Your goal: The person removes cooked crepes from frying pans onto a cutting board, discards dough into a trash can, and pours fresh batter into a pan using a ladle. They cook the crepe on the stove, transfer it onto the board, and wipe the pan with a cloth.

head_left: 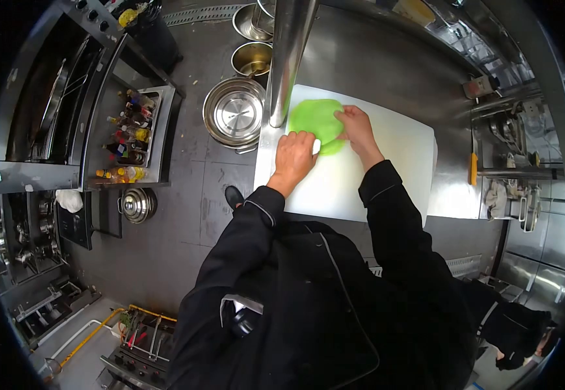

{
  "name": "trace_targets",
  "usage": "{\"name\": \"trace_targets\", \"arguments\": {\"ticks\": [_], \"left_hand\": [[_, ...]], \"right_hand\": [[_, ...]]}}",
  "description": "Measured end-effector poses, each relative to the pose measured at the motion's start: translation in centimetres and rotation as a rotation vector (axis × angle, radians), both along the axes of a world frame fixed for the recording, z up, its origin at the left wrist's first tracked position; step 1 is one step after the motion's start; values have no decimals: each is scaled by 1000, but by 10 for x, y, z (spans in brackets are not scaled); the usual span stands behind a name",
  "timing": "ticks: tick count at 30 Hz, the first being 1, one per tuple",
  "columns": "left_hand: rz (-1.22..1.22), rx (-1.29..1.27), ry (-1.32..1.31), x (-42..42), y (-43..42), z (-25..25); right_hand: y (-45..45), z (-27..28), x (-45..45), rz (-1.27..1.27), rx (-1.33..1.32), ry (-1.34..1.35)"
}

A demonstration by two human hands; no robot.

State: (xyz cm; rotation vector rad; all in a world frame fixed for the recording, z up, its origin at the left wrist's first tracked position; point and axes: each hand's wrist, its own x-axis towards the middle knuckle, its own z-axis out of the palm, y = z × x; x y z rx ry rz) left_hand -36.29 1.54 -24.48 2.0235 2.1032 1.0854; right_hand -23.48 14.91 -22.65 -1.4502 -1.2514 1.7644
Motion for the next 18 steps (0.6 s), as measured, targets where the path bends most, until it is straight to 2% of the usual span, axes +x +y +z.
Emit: {"name": "trace_targets", "arguments": {"ticks": [2, 11, 14, 15, 18], "left_hand": [[-118, 15, 43, -4, -3, -1], [-219, -95, 52, 1, -11, -8], [-209, -190, -55, -1, -31, 0], [-194, -191, -59, -4, -37, 0], [-95, -248, -112, -22, -60, -2]], "right_hand": [[0, -12, 13, 26, 41, -179], [-4, -18, 25, -6, 46, -210], [0, -17, 28, 87, 569, -789], [-4, -15, 21, 102, 574, -786], [-24, -17, -8, 323, 994, -507]]}}
